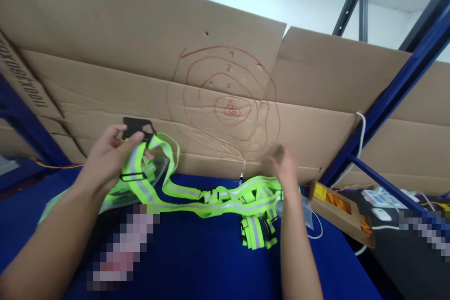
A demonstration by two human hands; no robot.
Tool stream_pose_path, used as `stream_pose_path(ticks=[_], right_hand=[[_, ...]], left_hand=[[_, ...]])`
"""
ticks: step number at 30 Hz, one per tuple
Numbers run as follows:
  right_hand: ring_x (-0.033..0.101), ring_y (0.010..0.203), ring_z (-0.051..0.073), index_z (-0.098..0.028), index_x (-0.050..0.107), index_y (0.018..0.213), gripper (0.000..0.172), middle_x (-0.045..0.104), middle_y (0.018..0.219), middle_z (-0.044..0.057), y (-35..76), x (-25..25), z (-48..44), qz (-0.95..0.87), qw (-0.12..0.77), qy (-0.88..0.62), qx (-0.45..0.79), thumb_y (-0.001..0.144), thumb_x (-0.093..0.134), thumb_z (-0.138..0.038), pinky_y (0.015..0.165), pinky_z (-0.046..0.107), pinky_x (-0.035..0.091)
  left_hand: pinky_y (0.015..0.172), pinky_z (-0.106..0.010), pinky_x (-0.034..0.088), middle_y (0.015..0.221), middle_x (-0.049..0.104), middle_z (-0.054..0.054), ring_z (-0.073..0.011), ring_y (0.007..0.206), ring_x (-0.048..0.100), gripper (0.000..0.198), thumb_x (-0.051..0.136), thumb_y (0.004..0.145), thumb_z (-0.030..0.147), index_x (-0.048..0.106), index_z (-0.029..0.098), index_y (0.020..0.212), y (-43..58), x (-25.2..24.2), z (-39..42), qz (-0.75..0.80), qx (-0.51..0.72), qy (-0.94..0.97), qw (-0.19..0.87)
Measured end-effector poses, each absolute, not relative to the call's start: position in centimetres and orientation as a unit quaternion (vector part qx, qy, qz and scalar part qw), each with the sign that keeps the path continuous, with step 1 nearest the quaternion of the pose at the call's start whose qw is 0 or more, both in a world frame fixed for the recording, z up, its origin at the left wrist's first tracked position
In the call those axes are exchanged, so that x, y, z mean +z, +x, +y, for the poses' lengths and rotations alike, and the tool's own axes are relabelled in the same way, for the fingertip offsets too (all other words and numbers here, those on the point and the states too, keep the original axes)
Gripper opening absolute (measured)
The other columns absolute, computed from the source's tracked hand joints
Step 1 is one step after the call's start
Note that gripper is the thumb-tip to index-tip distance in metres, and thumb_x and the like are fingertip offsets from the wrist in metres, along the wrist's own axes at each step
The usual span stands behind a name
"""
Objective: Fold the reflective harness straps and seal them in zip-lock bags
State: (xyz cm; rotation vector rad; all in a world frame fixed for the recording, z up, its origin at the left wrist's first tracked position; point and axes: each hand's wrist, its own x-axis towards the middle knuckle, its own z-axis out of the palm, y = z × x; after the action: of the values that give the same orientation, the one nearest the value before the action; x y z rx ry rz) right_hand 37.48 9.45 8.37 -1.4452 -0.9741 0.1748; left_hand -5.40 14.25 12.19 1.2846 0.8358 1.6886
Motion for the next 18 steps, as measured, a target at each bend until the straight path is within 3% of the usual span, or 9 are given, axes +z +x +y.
stream_pose_path(ticks=[1,3,5,6,10,12,15,18], right_hand=[[0.058,0.127,0.028,-0.024,0.068,0.110,0.059,0.068,0.126,0.008,35.2,8.6,9.4,-0.485,0.620,-0.608,0.107,0.056,0.091,-0.024,0.115,0.047,0.039],[0.047,0.140,0.025,-0.029,0.055,0.138,0.072,0.054,0.148,0.007,30.1,8.9,8.8,-0.668,0.527,-0.476,0.223,0.073,0.085,-0.035,0.121,0.047,0.030],[0.038,0.147,0.024,-0.034,0.041,0.150,0.088,0.042,0.158,0.004,25.4,8.9,7.9,-0.742,0.467,-0.381,0.293,0.074,0.085,-0.040,0.123,0.045,0.026],[0.037,0.147,0.024,-0.035,0.040,0.151,0.087,0.042,0.159,0.003,23.4,8.9,7.4,-0.752,0.459,-0.357,0.311,0.077,0.084,-0.040,0.123,0.044,0.027],[0.062,0.122,0.022,-0.028,0.057,0.135,0.040,0.067,0.128,0.003,19.7,8.8,6.0,-0.721,0.479,-0.305,0.397,0.095,0.059,-0.033,0.110,0.040,0.043],[0.070,0.102,0.021,-0.026,0.061,0.127,0.034,0.072,0.115,0.002,19.7,9.1,5.7,-0.672,0.461,-0.310,0.489,0.095,0.053,-0.030,0.097,0.037,0.052],[0.070,0.073,0.017,-0.027,0.055,0.129,0.036,0.071,0.113,0.002,20.4,9.7,5.4,-0.625,0.406,-0.312,0.589,0.094,0.048,-0.034,0.071,0.032,0.055],[0.067,0.076,0.018,-0.030,0.048,0.136,0.051,0.067,0.119,0.004,21.1,9.4,5.4,-0.703,0.377,-0.332,0.503,0.090,0.061,-0.045,0.071,0.032,0.052]], left_hand=[[0.033,-0.025,0.049,0.059,0.069,0.003,-0.0196,0.037,0.061,0.056,0.087,0.070,0.042,0.046,0.025,0.104,-4.3,12.4,13.1,0.331,0.625,0.547,0.447],[0.031,-0.027,0.047,0.056,0.067,0.003,-0.0200,0.034,0.058,0.048,0.082,0.077,0.046,0.047,0.027,0.103,-2.3,12.7,10.9,0.310,0.557,0.595,0.490],[0.036,-0.028,0.050,0.065,0.069,0.000,-0.0202,0.042,0.063,0.038,0.077,0.081,0.046,0.052,0.026,0.101,-0.9,12.7,9.4,0.271,0.516,0.653,0.484],[0.043,-0.029,0.054,0.074,0.071,-0.002,-0.0200,0.051,0.067,0.034,0.076,0.083,0.045,0.054,0.025,0.099,-0.4,12.7,9.0,0.260,0.522,0.677,0.449],[0.071,-0.031,0.058,0.097,0.072,-0.005,-0.0223,0.087,0.072,0.030,0.077,0.081,0.041,0.057,0.025,0.097,0.2,12.0,9.2,0.295,0.592,0.697,0.275],[0.072,-0.031,0.057,0.100,0.072,-0.006,-0.0232,0.093,0.071,0.033,0.076,0.082,0.042,0.055,0.026,0.102,0.1,11.5,9.7,0.316,0.593,0.695,0.256],[0.055,-0.027,0.054,0.091,0.071,-0.004,-0.0196,0.069,0.071,0.035,0.074,0.085,0.044,0.051,0.028,0.107,0.2,11.1,9.9,0.328,0.591,0.678,0.290],[0.037,-0.023,0.046,0.073,0.067,0.003,-0.0167,0.044,0.063,0.044,0.079,0.080,0.044,0.047,0.029,0.107,0.1,11.5,9.4,0.317,0.638,0.610,0.346]])
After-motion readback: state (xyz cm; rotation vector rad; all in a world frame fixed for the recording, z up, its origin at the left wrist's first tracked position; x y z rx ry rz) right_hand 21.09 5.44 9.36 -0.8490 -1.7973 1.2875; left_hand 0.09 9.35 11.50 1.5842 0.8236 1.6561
